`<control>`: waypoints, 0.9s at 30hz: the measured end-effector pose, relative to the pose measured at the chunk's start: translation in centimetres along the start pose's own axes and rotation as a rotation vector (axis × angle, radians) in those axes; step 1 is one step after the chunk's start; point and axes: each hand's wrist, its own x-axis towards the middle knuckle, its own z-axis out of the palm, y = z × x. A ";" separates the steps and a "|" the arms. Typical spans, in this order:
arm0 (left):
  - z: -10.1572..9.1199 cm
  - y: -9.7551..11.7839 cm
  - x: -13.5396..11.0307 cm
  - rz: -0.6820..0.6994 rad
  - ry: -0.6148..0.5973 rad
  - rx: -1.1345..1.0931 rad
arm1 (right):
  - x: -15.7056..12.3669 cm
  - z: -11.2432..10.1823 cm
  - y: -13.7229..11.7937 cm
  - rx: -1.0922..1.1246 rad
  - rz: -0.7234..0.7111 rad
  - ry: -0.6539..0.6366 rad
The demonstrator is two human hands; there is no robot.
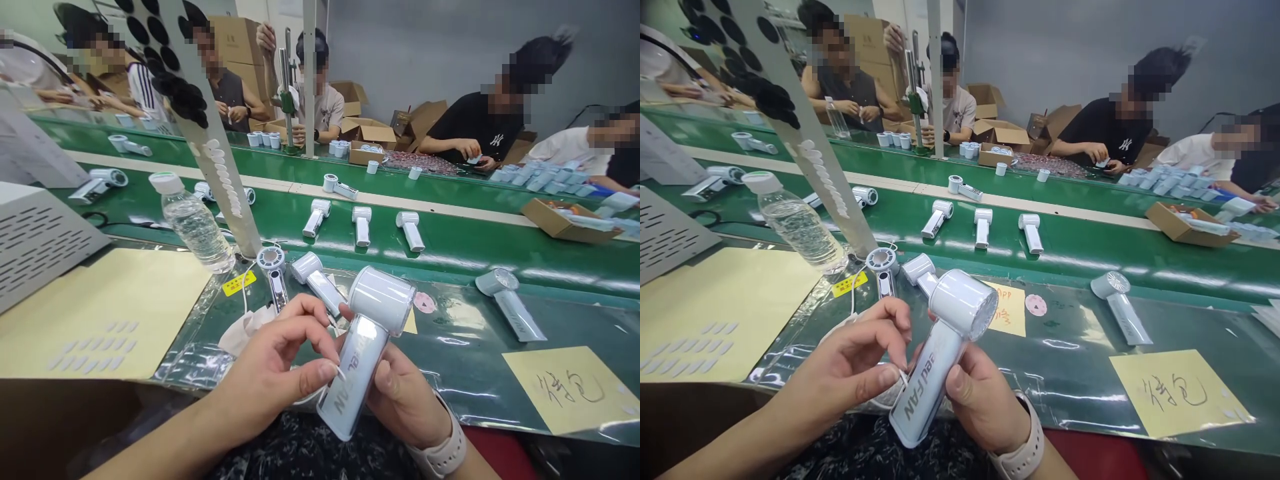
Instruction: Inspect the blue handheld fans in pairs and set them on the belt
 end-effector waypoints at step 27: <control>-4.5 -4.3 -0.1 -0.129 -0.013 0.095 | -0.1 -1.6 3.7 -0.070 0.115 0.136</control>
